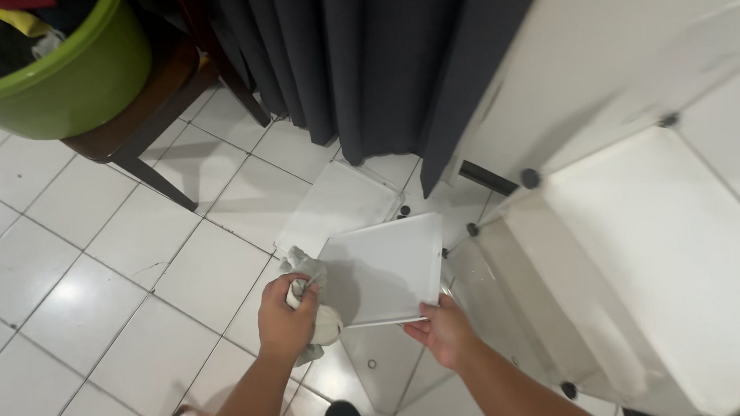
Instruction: The person assembles a white modular storage unit by inserting plastic connectors into the corners of white panels and securing them together. They repeatedly wipe the panels with a cloth during assembly. The unit is gradually built into a multi-tiered structure.
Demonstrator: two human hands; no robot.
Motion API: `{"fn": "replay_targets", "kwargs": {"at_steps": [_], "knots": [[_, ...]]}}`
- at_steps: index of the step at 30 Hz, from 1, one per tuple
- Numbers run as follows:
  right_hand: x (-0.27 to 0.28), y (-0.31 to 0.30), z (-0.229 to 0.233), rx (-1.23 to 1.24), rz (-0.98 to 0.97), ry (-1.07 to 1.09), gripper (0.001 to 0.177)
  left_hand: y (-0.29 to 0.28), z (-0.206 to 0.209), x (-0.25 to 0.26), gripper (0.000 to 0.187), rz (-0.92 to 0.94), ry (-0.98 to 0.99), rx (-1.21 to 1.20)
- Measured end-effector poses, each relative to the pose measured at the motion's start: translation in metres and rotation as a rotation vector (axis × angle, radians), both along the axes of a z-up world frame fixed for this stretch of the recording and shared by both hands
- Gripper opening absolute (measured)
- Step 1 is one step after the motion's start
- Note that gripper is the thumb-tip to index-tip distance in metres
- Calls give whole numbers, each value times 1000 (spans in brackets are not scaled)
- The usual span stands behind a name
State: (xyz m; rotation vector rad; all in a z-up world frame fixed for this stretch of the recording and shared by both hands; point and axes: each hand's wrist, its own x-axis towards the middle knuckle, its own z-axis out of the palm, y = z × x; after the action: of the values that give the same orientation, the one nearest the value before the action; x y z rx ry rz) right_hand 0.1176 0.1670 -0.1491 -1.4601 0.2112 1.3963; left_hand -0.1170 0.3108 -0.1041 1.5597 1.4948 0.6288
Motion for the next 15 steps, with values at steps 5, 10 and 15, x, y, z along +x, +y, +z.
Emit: {"fn": "replay_targets", "kwargs": {"at_steps": [5, 10, 15], "knots": [[-26, 59, -106, -58, -117, 59, 45, 51, -65, 10, 27, 44, 22, -29], [-46, 116, -197, -127, -197, 97, 42, 84, -135, 15, 28, 92, -24, 90], [-54, 146, -275, -152, -191, 57, 45, 62, -186, -10, 27, 239, -98, 55]]}}
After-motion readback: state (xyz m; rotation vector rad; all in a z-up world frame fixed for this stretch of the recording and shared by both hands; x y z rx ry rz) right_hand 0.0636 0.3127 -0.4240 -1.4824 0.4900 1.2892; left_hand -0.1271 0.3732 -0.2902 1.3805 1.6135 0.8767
